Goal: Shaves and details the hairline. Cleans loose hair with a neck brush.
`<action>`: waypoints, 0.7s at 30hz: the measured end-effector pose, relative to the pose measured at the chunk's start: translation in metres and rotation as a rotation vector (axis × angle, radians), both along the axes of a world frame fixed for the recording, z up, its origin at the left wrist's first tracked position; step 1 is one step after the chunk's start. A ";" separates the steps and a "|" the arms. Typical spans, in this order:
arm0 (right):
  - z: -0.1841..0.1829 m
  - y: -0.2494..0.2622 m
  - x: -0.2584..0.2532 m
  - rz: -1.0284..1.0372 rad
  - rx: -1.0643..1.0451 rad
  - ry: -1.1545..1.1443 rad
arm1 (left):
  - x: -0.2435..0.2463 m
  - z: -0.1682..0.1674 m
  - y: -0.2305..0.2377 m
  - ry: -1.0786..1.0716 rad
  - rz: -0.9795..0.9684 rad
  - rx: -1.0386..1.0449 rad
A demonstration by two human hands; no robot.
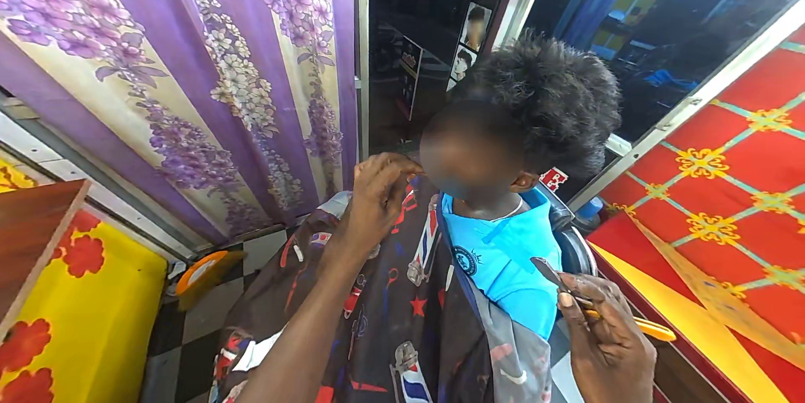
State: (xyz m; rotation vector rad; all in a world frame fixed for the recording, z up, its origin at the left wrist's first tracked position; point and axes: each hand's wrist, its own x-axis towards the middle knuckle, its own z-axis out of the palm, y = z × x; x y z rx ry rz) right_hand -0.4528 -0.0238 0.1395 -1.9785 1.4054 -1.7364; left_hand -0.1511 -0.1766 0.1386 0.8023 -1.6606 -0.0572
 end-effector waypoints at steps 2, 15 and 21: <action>0.000 -0.001 0.000 0.001 -0.002 0.004 | -0.001 -0.001 0.001 0.123 -0.083 -0.002; 0.003 -0.006 0.006 0.031 -0.019 0.010 | 0.001 0.007 0.002 -0.070 0.108 0.032; 0.008 0.001 -0.004 -0.007 -0.006 -0.077 | -0.011 -0.029 0.055 0.141 -0.105 0.151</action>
